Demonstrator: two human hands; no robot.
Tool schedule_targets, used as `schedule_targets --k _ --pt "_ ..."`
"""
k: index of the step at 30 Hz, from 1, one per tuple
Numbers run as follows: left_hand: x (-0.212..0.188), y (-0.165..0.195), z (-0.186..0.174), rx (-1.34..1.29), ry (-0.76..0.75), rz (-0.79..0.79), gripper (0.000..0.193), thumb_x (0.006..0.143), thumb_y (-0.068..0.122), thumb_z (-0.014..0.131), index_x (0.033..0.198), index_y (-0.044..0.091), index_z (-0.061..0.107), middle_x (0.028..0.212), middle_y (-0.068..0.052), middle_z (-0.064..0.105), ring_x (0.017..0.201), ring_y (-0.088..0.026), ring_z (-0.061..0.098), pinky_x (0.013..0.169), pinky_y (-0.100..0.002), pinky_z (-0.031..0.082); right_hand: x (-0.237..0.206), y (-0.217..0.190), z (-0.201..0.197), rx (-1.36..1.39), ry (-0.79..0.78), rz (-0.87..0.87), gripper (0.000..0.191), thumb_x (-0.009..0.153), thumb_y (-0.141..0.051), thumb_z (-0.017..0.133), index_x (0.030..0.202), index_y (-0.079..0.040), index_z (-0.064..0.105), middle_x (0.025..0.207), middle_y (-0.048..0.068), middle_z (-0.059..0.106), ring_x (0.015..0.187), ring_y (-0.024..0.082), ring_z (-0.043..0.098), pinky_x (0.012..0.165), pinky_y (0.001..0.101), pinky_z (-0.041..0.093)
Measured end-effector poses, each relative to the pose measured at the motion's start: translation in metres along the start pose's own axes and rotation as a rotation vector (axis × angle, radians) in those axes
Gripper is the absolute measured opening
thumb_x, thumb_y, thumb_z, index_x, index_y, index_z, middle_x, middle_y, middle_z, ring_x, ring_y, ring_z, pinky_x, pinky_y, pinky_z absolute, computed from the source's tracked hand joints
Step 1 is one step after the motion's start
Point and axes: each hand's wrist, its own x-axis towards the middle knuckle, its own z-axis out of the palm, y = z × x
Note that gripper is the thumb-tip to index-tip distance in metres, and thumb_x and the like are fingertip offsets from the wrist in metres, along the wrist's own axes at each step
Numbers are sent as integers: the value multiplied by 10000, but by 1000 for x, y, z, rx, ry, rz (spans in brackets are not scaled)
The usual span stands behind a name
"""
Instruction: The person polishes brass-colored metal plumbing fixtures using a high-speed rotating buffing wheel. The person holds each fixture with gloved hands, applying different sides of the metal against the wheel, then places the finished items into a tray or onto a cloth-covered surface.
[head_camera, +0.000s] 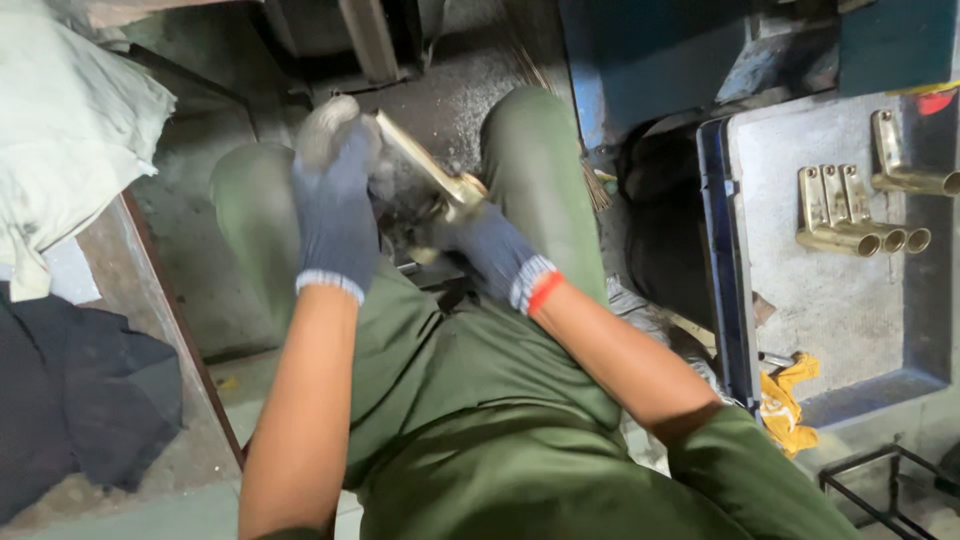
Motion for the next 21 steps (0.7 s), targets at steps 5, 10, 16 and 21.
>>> schedule_targets --k 5,10,16,21 --pt "-52 18 -19 -254 -215 -130 366 981 90 584 1334 3 616 943 -50 623 652 -83 490 531 -221 383 -82 -24 0 -617 281 -671 369 858 -228 746 1132 -17 617 991 128 660 882 265 670 794 386 559" --pt "-49 27 -32 -62 -413 -160 414 933 139 529 1321 7 585 1111 -6 662 846 -54 608 641 -191 452 -103 -66 -25 -1042 63 -1019 517 765 -226 822 1220 -71 634 1121 119 648 1054 354 614 940 480 517" --pt "37 -22 -17 -252 -367 -340 371 941 65 631 1310 24 621 1118 -54 696 709 -71 539 542 -193 412 -42 -78 -36 -1309 121 -787 543 665 -185 790 1191 -119 675 979 104 643 918 341 606 779 504 458" --pt "71 -63 -19 -296 -206 -394 256 1015 134 573 1220 7 655 1081 -48 746 654 -47 495 507 -178 388 2 -74 -36 -1335 41 -744 462 685 -153 778 1131 -120 665 985 107 640 955 341 618 813 482 486"
